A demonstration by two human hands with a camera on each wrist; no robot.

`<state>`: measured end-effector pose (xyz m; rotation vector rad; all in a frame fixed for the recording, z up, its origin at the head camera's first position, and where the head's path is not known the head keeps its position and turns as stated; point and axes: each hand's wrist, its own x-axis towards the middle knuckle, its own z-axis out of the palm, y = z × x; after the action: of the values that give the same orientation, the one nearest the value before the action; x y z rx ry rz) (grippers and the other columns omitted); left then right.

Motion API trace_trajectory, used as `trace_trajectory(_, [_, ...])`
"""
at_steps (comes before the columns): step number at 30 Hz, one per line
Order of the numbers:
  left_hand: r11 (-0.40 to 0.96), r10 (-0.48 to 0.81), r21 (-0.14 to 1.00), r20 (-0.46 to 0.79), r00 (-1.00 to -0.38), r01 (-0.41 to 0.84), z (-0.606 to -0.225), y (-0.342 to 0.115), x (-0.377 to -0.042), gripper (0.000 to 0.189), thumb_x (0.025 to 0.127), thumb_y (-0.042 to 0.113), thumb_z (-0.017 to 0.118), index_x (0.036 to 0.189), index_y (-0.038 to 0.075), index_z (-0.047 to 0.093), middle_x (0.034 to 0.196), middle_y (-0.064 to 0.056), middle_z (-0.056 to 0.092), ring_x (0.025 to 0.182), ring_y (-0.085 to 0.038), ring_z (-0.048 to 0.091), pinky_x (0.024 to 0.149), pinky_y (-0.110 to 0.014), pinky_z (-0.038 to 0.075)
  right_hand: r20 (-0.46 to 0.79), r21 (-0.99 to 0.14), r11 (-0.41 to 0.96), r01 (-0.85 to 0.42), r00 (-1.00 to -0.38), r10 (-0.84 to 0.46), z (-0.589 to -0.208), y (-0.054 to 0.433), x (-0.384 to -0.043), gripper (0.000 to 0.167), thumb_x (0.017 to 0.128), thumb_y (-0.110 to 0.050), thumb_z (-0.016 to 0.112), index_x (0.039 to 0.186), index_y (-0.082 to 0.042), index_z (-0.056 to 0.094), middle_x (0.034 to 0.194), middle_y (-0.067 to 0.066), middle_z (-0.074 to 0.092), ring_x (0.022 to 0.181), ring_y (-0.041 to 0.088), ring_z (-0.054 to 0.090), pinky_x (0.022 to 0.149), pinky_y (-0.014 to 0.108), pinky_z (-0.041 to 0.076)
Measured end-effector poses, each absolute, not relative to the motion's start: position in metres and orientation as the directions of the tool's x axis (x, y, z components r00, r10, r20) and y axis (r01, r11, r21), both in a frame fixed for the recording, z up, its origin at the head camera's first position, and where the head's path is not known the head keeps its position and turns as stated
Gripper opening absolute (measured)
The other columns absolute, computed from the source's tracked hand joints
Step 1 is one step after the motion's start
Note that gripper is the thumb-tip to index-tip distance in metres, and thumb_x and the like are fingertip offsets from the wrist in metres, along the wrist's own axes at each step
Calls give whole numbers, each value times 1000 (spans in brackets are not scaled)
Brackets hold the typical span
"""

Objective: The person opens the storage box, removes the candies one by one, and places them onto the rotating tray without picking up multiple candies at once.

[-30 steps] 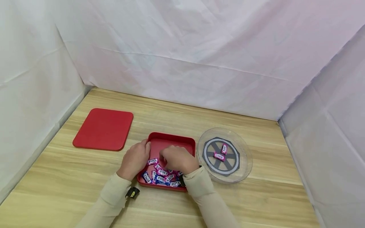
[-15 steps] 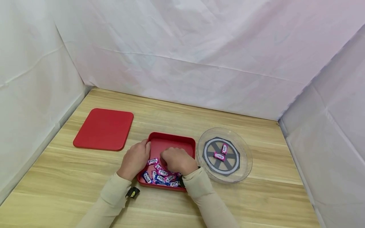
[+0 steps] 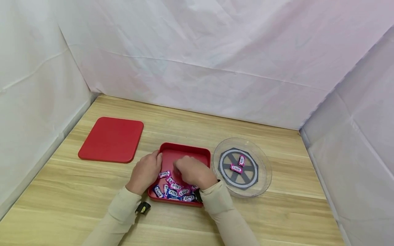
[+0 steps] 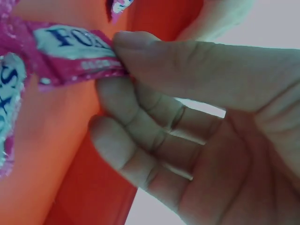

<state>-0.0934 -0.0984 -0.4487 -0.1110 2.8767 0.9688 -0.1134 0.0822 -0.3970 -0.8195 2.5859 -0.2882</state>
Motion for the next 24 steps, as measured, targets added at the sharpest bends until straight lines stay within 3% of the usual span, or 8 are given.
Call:
trace_trajectory(9, [800, -32, 591, -133, -991, -105, -448, -99, -94, 49, 116, 28, 44, 150, -5, 57, 137, -28, 70, 122, -47, 70, 102, -63, 59, -213, -396, 773, -496, -769, -603, -380, 93, -114, 19, 97, -4, 78, 114, -13, 75, 103, 3, 73, 86, 12, 63, 82, 20, 61])
trace_trajectory(17, [793, -41, 599, -127, -991, -109, -448, -97, -93, 50, 115, 28, 44, 151, -5, 57, 139, -27, 69, 126, -47, 69, 104, -64, 57, -92, -484, 742, -464, -816, -571, -358, 120, -115, 16, 99, 1, 74, 113, -8, 73, 104, 7, 72, 91, 19, 65, 84, 32, 63])
trace_trajectory(24, [791, -42, 602, -125, -991, -109, -448, -97, -93, 49, 116, 27, 44, 150, -5, 57, 137, -27, 70, 124, -47, 70, 104, -64, 58, -52, -508, 767, -393, -874, -482, -346, 151, -119, 19, 98, 5, 73, 115, -4, 73, 99, 7, 69, 86, 19, 62, 78, 33, 60])
